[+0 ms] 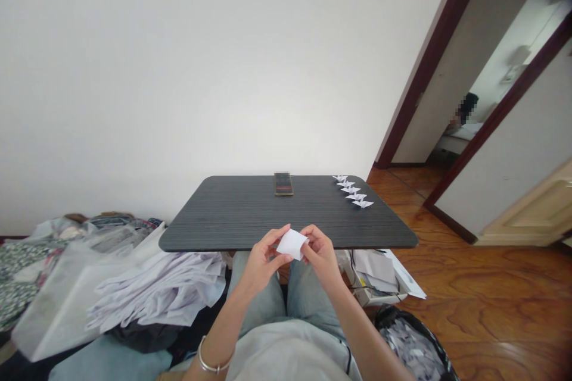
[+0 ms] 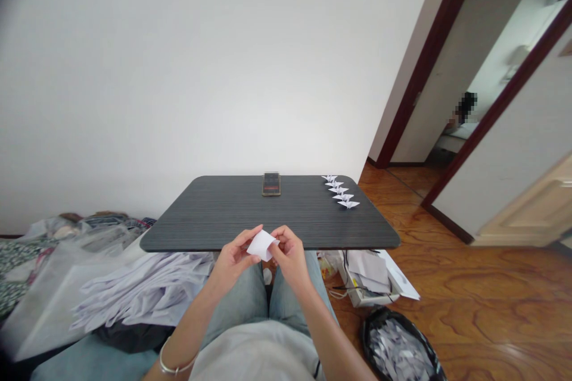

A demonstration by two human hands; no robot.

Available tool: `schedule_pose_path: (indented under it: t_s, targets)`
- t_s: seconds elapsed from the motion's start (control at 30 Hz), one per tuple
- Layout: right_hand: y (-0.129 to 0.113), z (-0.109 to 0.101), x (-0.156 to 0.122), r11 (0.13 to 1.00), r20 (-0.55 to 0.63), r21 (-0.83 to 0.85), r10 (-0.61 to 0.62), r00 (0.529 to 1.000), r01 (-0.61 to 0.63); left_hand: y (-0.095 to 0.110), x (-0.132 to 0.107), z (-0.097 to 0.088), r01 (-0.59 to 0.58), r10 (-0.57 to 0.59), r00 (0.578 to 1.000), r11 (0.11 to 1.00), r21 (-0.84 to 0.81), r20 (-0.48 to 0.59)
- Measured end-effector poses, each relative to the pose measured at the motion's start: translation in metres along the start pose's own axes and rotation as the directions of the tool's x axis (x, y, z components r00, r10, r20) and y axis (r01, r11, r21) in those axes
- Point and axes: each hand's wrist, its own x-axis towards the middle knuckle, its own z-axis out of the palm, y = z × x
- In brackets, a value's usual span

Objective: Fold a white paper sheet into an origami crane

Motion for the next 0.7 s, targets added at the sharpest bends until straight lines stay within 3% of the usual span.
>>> schedule_pose_path:
  t_s: [0.17, 0.3, 0.43, 0.7]
  targets:
    - [0.004, 0.001, -0.001, 0.996, -0.081, -0.080, -0.039, 0.996, 0.033, 0.005, -0.001, 0.001, -0.065, 0.066, 0.998, 0.987, 0.148, -0.002]
    - [0.007, 0.001, -0.004, 0.956, -0.156, -0.279, -0.135, 0.978, 0.087, 0.011, -0.002, 0.004, -0.131, 0.143, 0.990, 0.954, 0.268, -0.023]
    - [0.004, 0.001, -0.006, 0.881, -0.139, -0.451, -0.226, 0.964, 0.141, 0.014, -0.003, 0.007, -0.163, 0.186, 0.982, 0.907, 0.389, -0.023]
    - [0.001, 0.002, -0.009, 0.863, -0.085, -0.474, -0.241, 0.967, 0.174, 0.013, -0.004, 0.007, -0.209, 0.233, 0.972, 0.841, 0.500, 0.013]
